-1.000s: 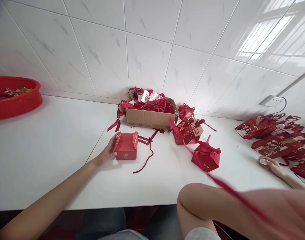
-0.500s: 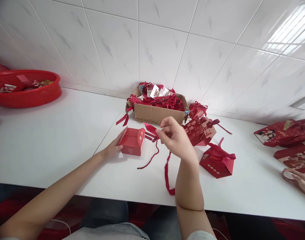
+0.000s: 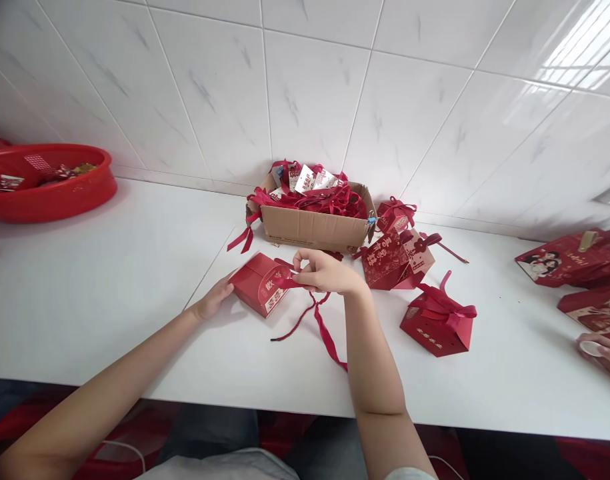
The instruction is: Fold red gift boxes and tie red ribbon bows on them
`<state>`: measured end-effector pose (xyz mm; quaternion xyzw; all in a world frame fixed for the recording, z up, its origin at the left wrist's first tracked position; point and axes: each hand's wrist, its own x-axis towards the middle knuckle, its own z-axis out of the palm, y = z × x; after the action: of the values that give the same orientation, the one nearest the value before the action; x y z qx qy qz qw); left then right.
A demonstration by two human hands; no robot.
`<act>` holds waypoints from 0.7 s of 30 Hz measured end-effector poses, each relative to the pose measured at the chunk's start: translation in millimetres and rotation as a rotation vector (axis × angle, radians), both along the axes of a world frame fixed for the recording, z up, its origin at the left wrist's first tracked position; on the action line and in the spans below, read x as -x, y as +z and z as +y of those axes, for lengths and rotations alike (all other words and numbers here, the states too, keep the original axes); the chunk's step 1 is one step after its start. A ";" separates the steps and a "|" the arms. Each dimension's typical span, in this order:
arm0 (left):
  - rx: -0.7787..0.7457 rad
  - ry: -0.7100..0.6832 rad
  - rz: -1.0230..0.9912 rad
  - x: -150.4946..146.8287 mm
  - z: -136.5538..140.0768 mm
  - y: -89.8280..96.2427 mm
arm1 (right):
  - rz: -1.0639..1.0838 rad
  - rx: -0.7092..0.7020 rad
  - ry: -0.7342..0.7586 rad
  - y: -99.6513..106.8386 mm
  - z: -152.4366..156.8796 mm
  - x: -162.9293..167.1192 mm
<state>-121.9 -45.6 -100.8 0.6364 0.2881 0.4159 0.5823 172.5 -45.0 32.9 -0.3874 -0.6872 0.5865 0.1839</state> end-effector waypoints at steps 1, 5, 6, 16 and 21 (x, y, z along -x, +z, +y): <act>0.000 0.001 0.002 0.0 -0.3 0.6 | -0.003 0.003 0.001 -1.0 0.8 0.7; -0.003 -0.013 0.011 -1.7 -0.7 4.5 | -0.002 0.019 -0.011 -5.6 4.0 4.3; -0.004 -0.017 0.009 -2.3 -0.8 5.4 | -0.012 0.020 -0.015 -6.1 4.2 5.3; -0.005 -0.048 -0.059 -3.6 -1.1 6.1 | 0.028 0.038 -0.066 -4.5 1.3 12.3; -0.012 -0.060 -0.056 -3.5 -0.6 5.8 | 0.078 0.055 -0.078 -4.8 1.8 11.3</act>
<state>-118.3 -46.2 -94.9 0.6362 0.2502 0.4177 0.5985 161.2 -43.1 28.1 -0.3955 -0.6475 0.6122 0.2224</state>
